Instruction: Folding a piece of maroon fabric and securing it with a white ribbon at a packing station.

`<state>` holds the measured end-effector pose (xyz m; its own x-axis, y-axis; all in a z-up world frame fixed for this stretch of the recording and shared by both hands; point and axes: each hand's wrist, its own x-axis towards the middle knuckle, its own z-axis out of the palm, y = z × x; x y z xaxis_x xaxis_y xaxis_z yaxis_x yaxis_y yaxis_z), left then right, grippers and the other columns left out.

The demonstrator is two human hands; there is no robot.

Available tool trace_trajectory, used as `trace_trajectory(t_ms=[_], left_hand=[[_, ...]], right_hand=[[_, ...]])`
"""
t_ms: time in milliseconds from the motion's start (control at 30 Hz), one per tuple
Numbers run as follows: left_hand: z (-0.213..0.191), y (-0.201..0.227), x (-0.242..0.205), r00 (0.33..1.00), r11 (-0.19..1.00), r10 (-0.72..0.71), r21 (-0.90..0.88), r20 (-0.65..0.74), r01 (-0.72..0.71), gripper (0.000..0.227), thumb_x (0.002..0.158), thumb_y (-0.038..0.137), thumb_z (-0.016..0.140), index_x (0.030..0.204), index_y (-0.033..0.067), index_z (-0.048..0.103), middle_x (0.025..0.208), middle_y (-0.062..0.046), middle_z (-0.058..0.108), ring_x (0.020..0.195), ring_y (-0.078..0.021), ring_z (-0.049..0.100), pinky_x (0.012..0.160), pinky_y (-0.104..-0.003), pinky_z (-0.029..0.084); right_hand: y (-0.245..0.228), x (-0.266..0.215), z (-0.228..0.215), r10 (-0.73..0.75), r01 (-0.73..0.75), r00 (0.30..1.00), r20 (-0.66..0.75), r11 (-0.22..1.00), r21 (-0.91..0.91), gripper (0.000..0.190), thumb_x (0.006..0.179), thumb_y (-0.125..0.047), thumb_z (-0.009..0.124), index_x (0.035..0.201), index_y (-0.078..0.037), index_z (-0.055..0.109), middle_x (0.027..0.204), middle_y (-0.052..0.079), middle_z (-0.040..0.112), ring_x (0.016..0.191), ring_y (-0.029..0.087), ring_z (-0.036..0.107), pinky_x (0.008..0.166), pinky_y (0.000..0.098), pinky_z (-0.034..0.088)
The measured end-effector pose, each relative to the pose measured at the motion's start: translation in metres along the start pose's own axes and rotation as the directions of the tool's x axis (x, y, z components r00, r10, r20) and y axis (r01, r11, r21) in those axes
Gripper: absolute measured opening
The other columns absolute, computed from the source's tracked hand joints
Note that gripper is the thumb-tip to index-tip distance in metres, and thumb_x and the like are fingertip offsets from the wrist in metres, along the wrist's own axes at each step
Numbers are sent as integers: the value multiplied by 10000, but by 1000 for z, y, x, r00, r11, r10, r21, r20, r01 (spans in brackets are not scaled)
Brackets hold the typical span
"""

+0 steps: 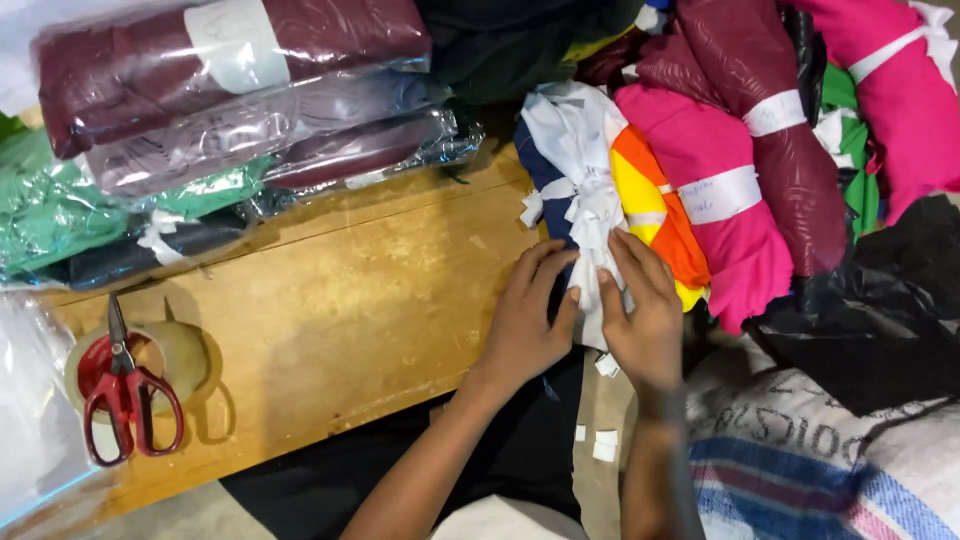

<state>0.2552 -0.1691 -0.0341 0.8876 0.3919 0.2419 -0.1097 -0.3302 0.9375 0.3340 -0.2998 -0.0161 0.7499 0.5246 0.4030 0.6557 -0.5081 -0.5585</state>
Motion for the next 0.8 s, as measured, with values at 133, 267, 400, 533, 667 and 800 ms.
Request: trace_trajectory(t_ms=[133,267,400,533,667,800], left_hand=[[3,0,1,997,998,8,59,-81,-4,253,993,41,525,1218,4,634,1272,-239,562,1187,-466,584,988,-565,512],[12,-10,4,992,982,10,189,-125,14,239,1006,57,527,1215,15,636,1137,-176,567,1093,-383,581,943,-476,489],[14,-3,7,996,936,61,351,-63,-35,384,1005,147,569,1382,91,610,1100,-192,563,1016,-364,564,848,-431,462],[15,-13,18,998,894,47,448,-42,-23,351,1005,311,597,1290,117,661,1018,-158,564,940,-339,578,768,-414,458],[11,-20,20,999,927,-5,375,-46,22,292,956,254,625,1186,81,670,958,-155,599,912,-342,616,721,-408,507],[10,-28,16,979,992,-98,62,-181,110,164,879,103,602,1040,71,617,899,-163,607,886,-371,636,724,-459,537]], right_hand=[[-9,3,-8,16,-17,999,-51,1000,-14,339,970,-3,717,1296,74,668,1296,273,639,1231,467,612,1059,518,468],[-13,8,-2,-63,67,994,90,997,-42,449,907,-6,711,1353,-38,669,1437,296,510,1327,525,501,1113,581,409],[21,1,-2,18,-17,1000,6,999,-38,416,968,113,594,1357,-13,672,1356,269,577,1242,445,597,1049,486,482],[18,1,5,25,-25,999,-21,999,-23,408,975,124,564,1349,3,673,1357,273,589,1234,439,611,1044,475,492],[10,3,4,52,-52,999,2,998,33,430,955,140,564,1337,-16,685,1376,259,585,1280,435,588,1090,489,463],[3,5,-3,159,-157,987,-1,976,152,387,967,98,580,1335,12,664,1384,283,576,1304,454,560,1115,552,415]])
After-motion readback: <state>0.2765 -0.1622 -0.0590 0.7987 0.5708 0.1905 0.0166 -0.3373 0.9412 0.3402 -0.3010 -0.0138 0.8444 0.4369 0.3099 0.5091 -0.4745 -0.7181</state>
